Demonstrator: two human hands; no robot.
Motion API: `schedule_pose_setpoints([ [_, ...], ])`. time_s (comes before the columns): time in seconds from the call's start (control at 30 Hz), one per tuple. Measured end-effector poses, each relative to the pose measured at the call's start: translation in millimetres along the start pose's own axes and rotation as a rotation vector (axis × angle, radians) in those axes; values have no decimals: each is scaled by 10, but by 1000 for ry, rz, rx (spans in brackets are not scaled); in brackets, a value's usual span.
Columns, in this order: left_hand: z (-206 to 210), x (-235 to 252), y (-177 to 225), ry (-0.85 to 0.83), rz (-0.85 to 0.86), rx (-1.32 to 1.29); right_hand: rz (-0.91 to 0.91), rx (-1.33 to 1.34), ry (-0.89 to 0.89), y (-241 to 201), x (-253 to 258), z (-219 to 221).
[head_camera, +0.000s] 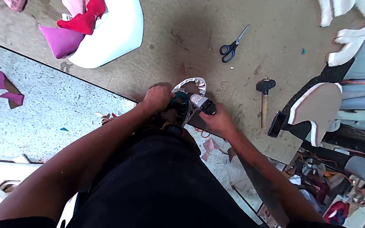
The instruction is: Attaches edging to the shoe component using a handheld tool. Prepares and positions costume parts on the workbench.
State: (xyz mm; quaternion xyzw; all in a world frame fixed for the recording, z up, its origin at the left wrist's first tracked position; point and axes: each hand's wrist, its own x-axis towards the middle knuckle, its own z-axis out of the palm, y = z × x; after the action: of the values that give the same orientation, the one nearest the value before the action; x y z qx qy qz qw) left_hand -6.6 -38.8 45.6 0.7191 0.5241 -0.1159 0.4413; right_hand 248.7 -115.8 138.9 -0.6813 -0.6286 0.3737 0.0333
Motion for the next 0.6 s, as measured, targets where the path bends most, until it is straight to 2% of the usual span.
schedule_pose_setpoints([
  [0.27,-63,54,49,-29,-12,32,-105,-28,-141,56,337,-115],
  [0.6,-41,127,-11,-32,26,6,-140,-3,-175,122,436,-112],
])
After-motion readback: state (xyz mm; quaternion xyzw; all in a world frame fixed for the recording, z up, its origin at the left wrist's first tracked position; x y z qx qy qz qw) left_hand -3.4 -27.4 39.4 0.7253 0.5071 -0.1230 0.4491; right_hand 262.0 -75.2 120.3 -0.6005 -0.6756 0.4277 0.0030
